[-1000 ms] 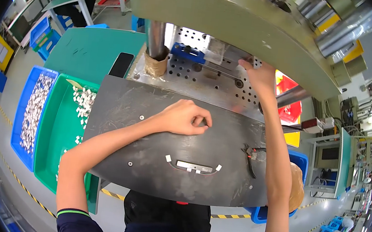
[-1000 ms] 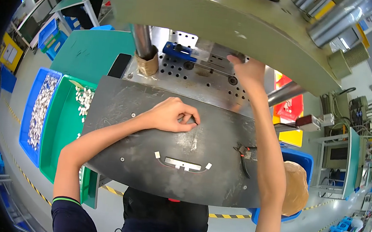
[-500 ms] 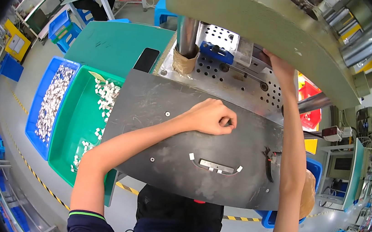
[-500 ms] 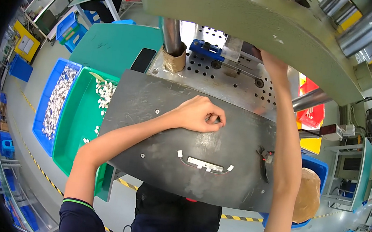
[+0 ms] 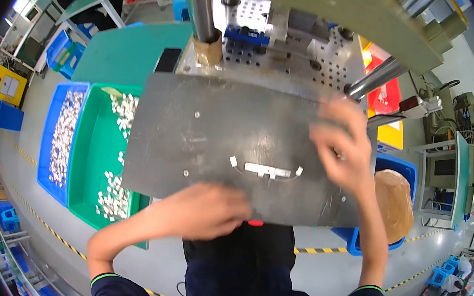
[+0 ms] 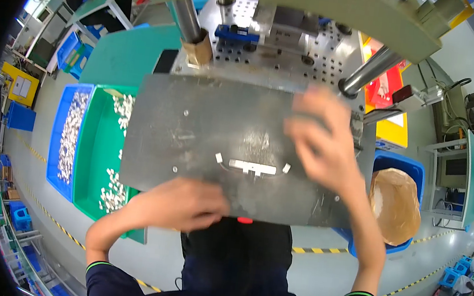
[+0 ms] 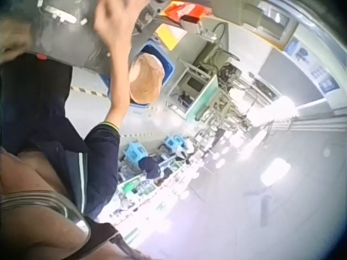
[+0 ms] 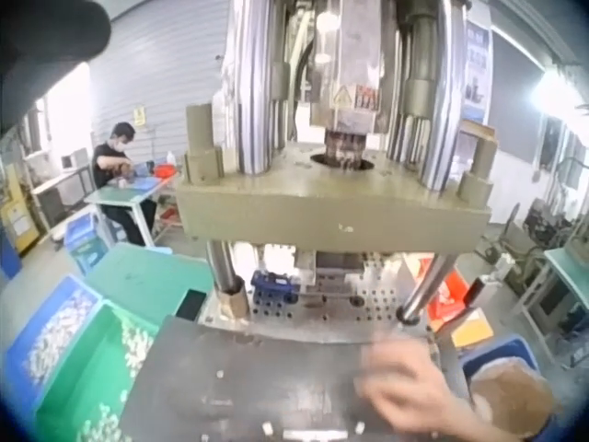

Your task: Manually assemble and align small electronic components using a press machine.

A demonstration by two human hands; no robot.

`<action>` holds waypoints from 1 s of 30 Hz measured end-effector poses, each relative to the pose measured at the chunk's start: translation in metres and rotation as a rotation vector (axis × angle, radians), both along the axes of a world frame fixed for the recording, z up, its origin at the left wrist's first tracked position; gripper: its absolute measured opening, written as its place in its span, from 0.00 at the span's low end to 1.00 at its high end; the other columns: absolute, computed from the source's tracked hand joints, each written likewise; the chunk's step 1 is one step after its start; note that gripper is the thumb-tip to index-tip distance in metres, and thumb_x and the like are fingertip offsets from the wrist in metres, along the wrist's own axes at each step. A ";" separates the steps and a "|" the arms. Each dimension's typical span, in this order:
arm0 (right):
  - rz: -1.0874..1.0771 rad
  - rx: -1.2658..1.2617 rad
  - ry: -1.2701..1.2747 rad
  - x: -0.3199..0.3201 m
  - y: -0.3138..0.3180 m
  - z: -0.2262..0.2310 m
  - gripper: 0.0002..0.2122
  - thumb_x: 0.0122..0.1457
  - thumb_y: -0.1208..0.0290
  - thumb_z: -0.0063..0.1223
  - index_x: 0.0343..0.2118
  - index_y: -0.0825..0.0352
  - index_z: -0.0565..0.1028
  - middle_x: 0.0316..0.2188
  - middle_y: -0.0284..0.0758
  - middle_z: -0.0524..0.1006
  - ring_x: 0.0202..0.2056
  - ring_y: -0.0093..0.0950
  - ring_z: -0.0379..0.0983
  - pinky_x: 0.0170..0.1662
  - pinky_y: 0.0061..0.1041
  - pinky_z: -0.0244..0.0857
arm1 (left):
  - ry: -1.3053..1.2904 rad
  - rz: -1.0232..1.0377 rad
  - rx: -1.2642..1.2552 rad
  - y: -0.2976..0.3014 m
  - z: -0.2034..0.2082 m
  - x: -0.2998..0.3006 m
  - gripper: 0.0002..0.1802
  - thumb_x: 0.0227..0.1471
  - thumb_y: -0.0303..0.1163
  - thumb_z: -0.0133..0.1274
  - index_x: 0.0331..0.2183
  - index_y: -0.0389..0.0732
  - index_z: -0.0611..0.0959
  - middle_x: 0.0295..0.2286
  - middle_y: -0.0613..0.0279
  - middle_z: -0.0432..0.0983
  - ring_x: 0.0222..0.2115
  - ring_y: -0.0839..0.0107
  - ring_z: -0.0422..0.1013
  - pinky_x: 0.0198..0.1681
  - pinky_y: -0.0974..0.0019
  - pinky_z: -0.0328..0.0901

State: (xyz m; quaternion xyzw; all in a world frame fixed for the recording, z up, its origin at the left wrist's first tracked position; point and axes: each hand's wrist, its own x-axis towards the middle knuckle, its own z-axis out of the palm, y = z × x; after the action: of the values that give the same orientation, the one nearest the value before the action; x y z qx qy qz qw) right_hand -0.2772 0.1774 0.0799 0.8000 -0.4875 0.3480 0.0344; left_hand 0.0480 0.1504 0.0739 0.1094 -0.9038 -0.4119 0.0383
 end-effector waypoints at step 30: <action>0.000 1.439 -0.602 0.046 0.166 -0.042 0.12 0.68 0.65 0.58 0.34 0.71 0.82 0.26 0.39 0.83 0.22 0.29 0.80 0.29 0.32 0.70 | 0.055 0.657 0.058 0.033 -0.043 0.028 0.08 0.54 0.27 0.66 0.36 0.36 0.85 0.33 0.57 0.79 0.33 0.54 0.74 0.41 0.54 0.71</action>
State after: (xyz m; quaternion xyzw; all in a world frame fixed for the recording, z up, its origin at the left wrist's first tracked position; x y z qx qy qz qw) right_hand -0.2310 0.3431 0.0380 0.4968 -0.5818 0.1482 -0.6267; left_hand 0.0761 0.1832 0.0313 0.3849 -0.8067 -0.4059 0.1906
